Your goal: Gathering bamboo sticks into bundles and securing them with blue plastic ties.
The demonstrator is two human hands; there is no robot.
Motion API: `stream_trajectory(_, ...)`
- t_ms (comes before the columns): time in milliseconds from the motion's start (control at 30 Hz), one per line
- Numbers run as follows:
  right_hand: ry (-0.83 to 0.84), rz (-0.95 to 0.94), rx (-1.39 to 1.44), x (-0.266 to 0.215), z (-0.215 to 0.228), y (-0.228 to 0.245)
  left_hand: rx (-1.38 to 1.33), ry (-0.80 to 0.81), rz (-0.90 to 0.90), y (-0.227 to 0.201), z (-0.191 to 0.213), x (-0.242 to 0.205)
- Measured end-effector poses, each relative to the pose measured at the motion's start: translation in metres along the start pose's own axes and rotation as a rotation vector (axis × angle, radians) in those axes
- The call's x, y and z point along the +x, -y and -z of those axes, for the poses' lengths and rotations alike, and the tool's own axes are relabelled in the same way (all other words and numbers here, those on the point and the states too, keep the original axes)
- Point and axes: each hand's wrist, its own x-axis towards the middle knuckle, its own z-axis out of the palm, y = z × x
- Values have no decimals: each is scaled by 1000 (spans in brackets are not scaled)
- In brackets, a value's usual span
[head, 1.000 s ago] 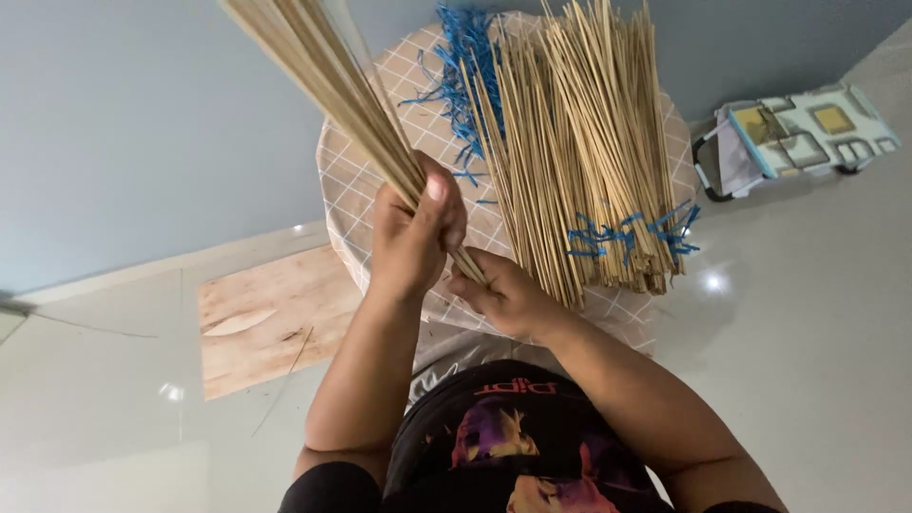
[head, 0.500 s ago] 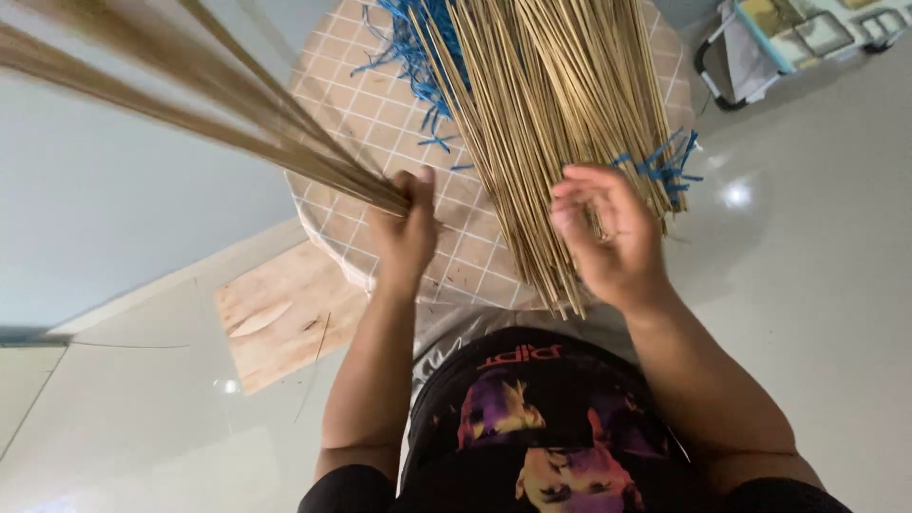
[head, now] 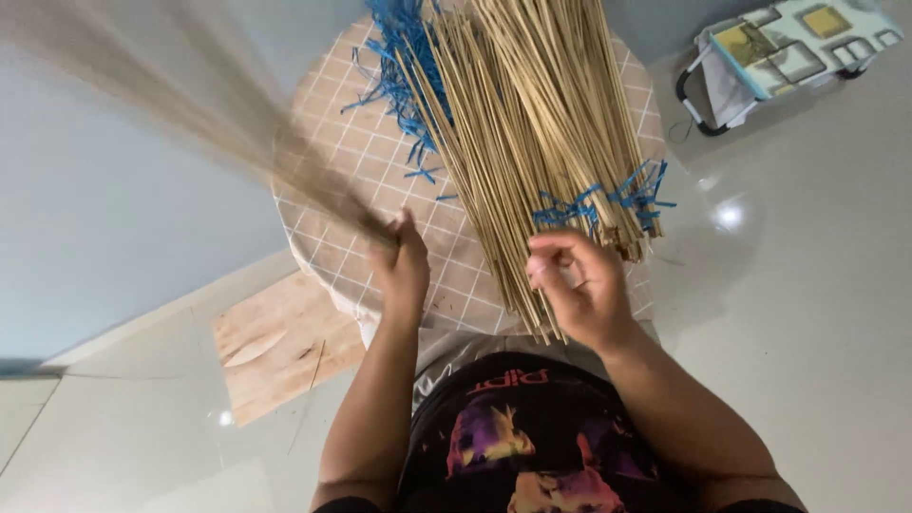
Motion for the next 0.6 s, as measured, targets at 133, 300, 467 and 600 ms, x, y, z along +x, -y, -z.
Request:
stream_trajectory(133, 128, -20, -122, 9, -29, 18, -606, 46, 200, -21, -2, -19)
stream_trajectory(300, 459, -9, -374, 5, -61, 29, -778, 226, 79, -37, -11, -38)
stream_trajectory(467, 541, 40, -564, -6, -63, 13, -688, 208, 62, -26, 9, -42)
stream_trajectory(600, 623, -43, -551, -2, -66, 25, -826, 227, 358, -29, 19, -42)
